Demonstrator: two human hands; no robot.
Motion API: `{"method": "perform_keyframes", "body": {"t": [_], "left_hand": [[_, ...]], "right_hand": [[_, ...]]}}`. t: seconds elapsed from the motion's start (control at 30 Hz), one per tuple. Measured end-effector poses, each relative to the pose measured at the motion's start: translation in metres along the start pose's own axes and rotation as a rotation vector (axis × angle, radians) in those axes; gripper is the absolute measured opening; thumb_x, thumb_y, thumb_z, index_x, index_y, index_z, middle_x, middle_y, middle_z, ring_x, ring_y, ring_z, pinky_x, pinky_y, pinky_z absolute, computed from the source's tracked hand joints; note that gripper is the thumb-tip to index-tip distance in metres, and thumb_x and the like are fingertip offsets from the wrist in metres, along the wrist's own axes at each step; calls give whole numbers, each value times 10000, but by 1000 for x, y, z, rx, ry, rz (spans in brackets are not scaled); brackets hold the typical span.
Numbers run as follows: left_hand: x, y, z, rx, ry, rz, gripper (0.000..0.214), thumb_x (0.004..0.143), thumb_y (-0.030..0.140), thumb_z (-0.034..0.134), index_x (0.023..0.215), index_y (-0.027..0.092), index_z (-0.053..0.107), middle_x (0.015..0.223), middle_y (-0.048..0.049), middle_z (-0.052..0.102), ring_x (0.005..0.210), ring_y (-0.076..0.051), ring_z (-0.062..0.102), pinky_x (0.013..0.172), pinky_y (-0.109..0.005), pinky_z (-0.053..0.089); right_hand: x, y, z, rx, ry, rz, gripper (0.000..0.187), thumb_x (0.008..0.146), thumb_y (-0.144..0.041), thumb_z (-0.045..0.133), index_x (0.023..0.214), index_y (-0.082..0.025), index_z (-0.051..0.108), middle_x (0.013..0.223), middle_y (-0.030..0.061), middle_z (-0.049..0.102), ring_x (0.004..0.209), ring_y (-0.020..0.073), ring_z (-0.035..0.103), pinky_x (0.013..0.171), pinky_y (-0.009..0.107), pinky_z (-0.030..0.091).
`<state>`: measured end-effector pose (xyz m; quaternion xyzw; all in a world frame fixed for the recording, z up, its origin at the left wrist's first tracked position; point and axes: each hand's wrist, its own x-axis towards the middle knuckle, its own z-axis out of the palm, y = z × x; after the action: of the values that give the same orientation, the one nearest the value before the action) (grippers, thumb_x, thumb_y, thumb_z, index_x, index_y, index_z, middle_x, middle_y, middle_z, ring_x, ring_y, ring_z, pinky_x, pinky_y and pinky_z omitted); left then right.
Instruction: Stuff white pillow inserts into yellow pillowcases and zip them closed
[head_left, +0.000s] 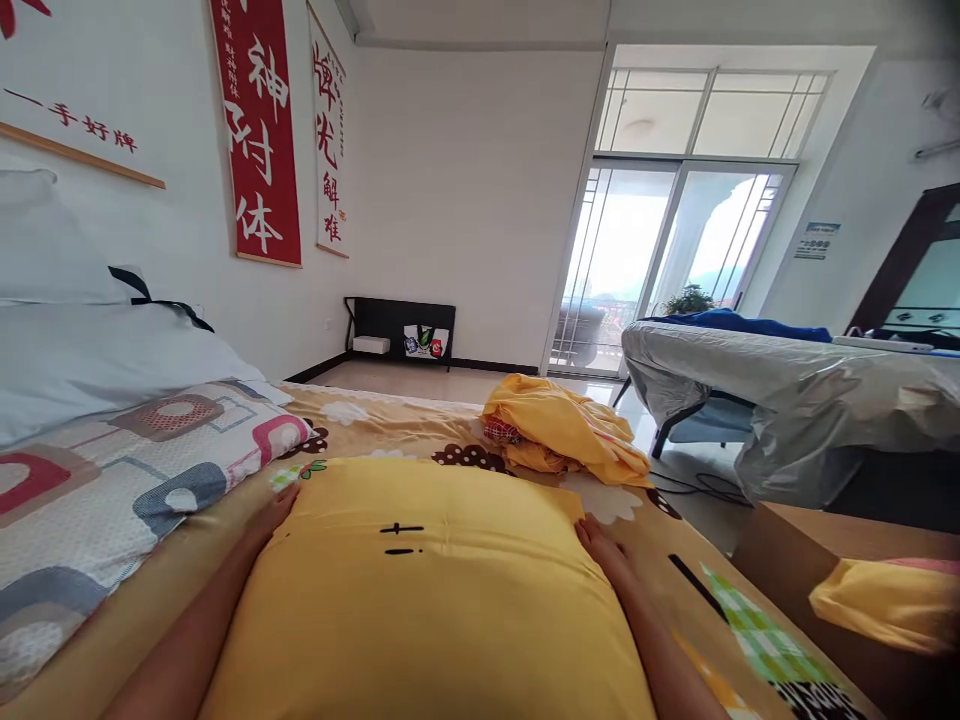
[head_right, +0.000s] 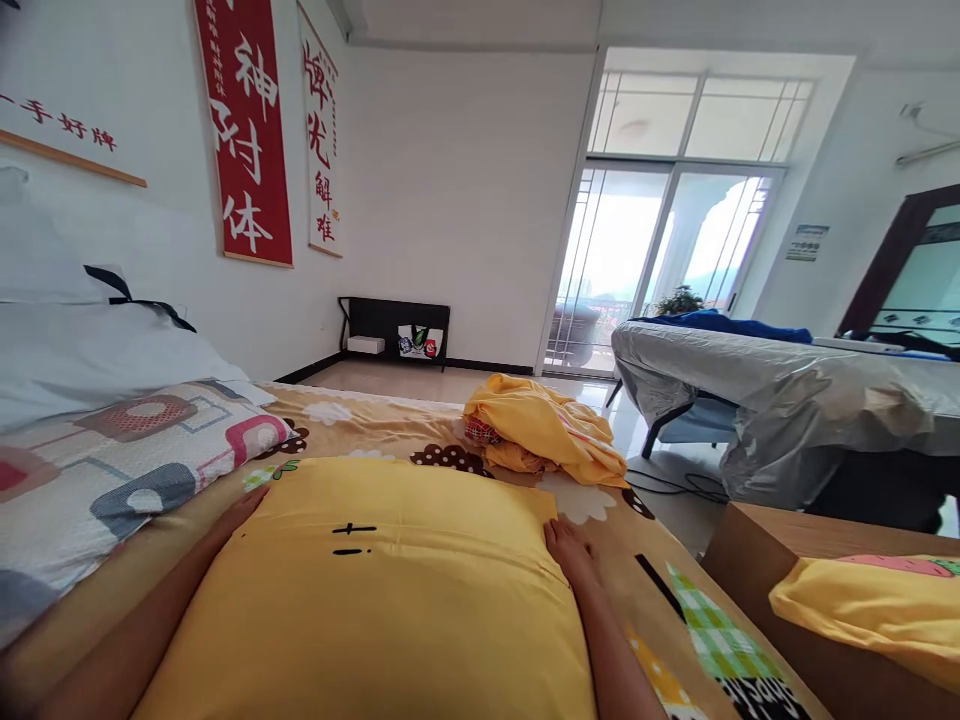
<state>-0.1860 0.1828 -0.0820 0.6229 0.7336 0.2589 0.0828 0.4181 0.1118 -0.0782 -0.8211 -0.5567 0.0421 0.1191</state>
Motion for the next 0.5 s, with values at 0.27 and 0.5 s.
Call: {"method": "perform_keyframes", "body": {"t": [0.27,0.5], "left_hand": [[-61,35,-82,-93,114,136,675,880,553,258,1397,164,450,1443,-77,493,1350,-246,433,1123,-379,343],[-162,175,-62,131,-72,739,522,978,442,277,1474,295,346,1541,-1,337,1417,-207,324,1144,-439,318]], "right_hand": [[-60,-26,-86,49,338,-218,510,903,-285,315,1366,-154,483,1369,122,560,1278,238,502,1067,417,350],[-145,-138,-76,184,229,-744,530,988,-463,284,1458,-241,386,1506,67,394,1406,227,329,1121,451,286]]}}
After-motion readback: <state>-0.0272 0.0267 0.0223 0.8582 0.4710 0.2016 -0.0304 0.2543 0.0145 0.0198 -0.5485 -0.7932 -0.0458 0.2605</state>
